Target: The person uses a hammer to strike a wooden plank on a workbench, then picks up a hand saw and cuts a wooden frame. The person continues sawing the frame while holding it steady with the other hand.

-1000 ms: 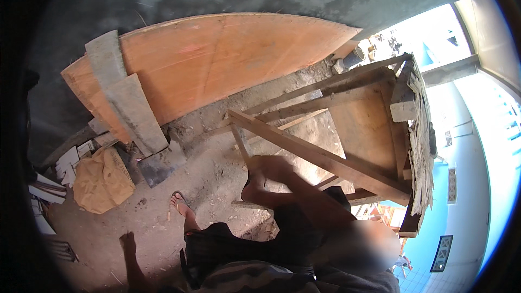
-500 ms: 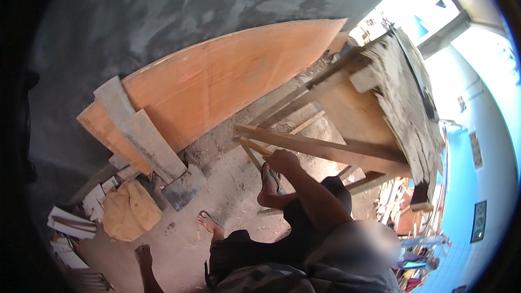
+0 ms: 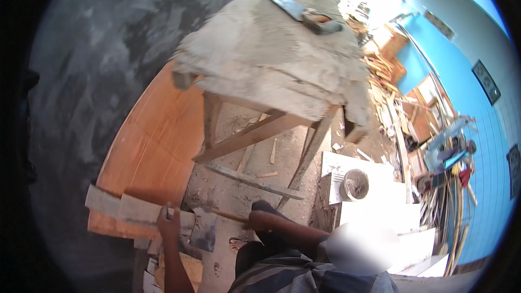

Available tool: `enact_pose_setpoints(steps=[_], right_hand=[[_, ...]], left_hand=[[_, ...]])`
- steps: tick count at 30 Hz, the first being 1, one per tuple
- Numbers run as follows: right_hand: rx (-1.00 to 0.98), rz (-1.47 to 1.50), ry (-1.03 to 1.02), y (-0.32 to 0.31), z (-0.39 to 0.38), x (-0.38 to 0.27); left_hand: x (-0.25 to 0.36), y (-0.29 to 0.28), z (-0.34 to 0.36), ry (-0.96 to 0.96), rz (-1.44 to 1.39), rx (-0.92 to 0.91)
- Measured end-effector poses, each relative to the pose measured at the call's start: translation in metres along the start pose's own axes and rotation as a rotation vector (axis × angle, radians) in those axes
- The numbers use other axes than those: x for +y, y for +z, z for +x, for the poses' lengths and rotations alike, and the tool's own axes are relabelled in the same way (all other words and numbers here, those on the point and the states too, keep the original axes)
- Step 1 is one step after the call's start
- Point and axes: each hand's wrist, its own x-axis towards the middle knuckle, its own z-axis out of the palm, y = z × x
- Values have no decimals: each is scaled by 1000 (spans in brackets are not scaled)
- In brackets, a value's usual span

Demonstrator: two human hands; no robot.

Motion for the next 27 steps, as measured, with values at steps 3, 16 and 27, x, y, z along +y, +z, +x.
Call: enact_pose_setpoints(steps=[3,16,27], right_hand=[[-10,-62,-19,24,3,49],[281,476,235,67,-3,207],[411,987,-116,18,38,160]], left_hand=[[66,31,0,-55,-140,-110],[317,-14,94,890,118,567],[510,17,119,782,248,-13]])
